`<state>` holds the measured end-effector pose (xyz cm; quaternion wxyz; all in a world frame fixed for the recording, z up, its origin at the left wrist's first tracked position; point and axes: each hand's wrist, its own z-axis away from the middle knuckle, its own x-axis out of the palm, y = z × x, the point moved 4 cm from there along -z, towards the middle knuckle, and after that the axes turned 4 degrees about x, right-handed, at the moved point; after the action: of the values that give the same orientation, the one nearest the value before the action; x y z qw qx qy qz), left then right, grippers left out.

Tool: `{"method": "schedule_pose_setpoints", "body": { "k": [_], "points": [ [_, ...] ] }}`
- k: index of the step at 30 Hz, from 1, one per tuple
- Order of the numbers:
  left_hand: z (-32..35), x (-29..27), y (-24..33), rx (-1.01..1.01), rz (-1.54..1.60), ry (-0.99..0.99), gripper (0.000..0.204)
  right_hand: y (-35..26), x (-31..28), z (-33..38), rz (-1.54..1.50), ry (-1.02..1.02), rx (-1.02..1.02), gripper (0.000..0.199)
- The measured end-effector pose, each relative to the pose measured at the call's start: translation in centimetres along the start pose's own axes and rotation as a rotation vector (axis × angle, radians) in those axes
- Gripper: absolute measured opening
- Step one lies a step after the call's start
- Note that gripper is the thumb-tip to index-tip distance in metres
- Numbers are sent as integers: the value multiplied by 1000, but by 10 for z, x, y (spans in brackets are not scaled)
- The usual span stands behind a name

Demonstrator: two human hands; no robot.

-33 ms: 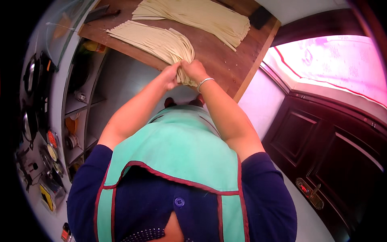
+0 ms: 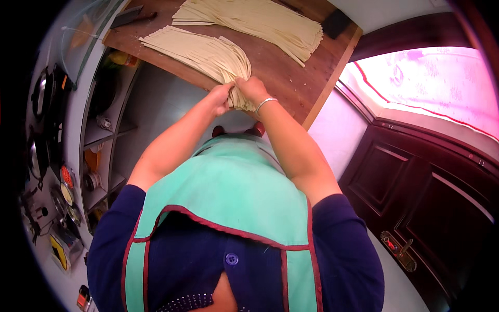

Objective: The person cuts a stack of flat dough sheets into thin strips using a knife on a wooden cutting board. They gather the cut noodles, place them into a metal bowl, and then wipe the cutting board clean with a cloth.

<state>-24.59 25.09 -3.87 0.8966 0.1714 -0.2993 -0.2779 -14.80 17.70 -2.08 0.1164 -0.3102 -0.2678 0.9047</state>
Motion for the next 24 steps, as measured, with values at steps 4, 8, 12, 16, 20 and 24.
{"method": "schedule_pose_setpoints", "body": {
  "k": [4,8,12,16,20,24],
  "points": [
    [-3,-13,-9,41,-226,181,39,-2,-21,4,64,192,-147,50],
    [14,2,-20,102,-217,292,36,16,-9,-6,72,77,-197,44],
    [21,-2,-32,104,-87,392,35,9,11,12,-204,-187,21,50],
    [26,-16,-43,93,-53,250,39,11,28,11,-476,-494,178,60],
    [56,-12,-16,225,-728,284,46,-26,20,48,-345,-711,225,51],
    [98,19,19,164,-1253,175,53,-24,30,22,-406,-853,148,36]
  ]
}}
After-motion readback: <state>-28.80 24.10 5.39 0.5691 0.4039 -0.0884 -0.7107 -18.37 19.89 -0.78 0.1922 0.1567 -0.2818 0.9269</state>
